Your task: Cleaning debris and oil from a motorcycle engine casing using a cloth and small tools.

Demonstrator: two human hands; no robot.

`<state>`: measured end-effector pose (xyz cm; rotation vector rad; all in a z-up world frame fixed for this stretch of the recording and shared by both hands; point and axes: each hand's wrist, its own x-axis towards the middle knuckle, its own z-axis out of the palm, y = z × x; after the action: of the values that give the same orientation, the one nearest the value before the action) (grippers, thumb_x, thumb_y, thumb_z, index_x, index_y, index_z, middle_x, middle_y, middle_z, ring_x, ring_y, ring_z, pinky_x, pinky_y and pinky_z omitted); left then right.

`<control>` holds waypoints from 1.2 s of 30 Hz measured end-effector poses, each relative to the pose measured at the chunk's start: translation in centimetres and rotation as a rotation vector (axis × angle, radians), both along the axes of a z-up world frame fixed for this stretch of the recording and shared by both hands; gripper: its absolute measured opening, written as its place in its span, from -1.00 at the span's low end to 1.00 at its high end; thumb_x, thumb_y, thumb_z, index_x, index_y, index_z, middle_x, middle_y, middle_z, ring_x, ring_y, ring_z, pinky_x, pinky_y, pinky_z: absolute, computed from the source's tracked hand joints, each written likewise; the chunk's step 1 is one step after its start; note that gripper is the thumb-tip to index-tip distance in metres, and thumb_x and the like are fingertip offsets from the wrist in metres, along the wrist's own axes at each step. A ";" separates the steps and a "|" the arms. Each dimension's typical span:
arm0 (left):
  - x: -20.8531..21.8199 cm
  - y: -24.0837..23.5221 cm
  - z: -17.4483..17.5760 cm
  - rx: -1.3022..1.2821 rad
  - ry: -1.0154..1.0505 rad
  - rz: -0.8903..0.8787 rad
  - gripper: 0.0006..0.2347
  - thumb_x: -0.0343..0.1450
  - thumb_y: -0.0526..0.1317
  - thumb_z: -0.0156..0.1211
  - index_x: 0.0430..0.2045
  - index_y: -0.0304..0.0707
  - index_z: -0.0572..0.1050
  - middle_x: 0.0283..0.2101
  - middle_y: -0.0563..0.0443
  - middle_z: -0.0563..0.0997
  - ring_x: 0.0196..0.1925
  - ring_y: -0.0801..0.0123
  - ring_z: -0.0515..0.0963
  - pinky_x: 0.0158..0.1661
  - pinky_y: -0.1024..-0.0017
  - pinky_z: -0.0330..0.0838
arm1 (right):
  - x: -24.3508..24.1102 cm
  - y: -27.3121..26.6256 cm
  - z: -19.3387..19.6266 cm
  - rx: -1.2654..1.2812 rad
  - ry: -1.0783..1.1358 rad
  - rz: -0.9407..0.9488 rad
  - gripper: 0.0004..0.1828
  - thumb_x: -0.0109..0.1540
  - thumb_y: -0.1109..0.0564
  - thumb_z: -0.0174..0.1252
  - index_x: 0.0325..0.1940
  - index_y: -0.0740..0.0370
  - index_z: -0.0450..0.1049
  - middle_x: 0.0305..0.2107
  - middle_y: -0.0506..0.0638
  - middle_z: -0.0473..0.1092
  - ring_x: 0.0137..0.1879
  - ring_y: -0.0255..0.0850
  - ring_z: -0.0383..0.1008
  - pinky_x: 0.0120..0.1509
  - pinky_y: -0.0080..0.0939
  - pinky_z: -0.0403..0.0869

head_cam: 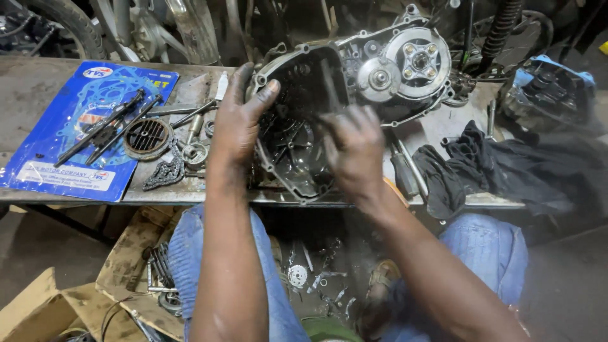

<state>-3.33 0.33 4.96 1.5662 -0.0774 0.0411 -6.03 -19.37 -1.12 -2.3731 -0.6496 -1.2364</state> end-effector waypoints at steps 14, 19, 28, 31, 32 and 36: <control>0.9 0.1 -0.9 -0.102 -0.044 0.025 -0.22 0.25 0.08 0.27 0.35 -0.22 0.13 0.46 -0.32 0.18 0.45 -0.06 0.28 0.32 0.03 0.25 | 6.3 3.9 -3.7 -0.287 0.211 -0.371 -0.66 0.43 0.05 -0.08 -0.20 0.05 0.63 -0.15 0.05 0.54 0.11 0.06 0.39 0.15 0.10 0.19; 1.3 0.1 -1.5 -0.137 -0.057 0.012 -0.21 0.21 0.10 0.31 0.33 -0.23 0.17 0.39 -0.33 0.31 0.37 -0.01 0.41 0.28 0.12 0.36 | 6.4 3.1 -4.0 -0.286 0.135 -0.378 -0.81 0.28 0.15 0.06 -0.37 0.11 0.56 -0.24 0.02 0.54 -0.01 0.00 0.42 0.12 0.05 0.20; 1.2 0.2 -1.5 -0.036 -0.079 0.051 -0.28 0.24 0.14 0.26 0.29 -0.15 0.26 0.42 -0.25 0.29 0.43 0.03 0.33 0.32 0.02 0.21 | 0.0 -2.3 -0.7 0.024 0.089 -0.159 -0.90 0.34 0.12 0.18 -0.10 0.17 0.48 -0.24 0.04 0.46 -0.02 -0.06 0.39 0.19 0.03 0.16; 1.6 0.3 -2.2 -0.049 -0.071 0.036 -0.22 0.19 0.19 0.25 0.30 -0.17 0.22 0.35 -0.22 0.41 0.34 0.03 0.45 0.31 -0.04 0.22 | -3.1 -4.4 0.5 0.065 0.099 -0.111 -0.86 0.40 0.13 0.12 -0.15 0.25 0.51 -0.35 0.07 0.47 -0.16 -0.08 0.37 0.09 0.00 0.20; 1.4 0.4 -1.9 -0.043 -0.053 0.045 -0.20 0.18 0.20 0.25 0.31 -0.16 0.21 0.36 -0.22 0.39 0.36 0.03 0.43 0.31 -0.04 0.20 | -4.3 -5.1 0.9 0.069 0.165 -0.052 -0.89 0.38 0.16 0.16 -0.18 0.26 0.52 -0.37 0.07 0.46 -0.19 -0.08 0.34 0.05 0.00 0.18; 0.9 0.6 -1.2 -0.129 0.027 0.113 -0.29 0.18 0.08 0.30 0.26 -0.12 0.32 0.34 -0.09 0.45 0.35 0.13 0.45 0.33 0.05 0.16 | -9.3 -7.0 -1.6 -0.075 0.443 0.345 -0.80 0.30 0.00 0.15 -0.33 0.13 0.50 -0.52 -0.05 0.29 -0.28 -0.11 0.21 -0.02 0.00 0.20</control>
<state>-2.38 0.90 3.75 1.4406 0.0345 0.1120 -15.35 -26.38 -2.74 -2.3494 -0.9123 -0.5275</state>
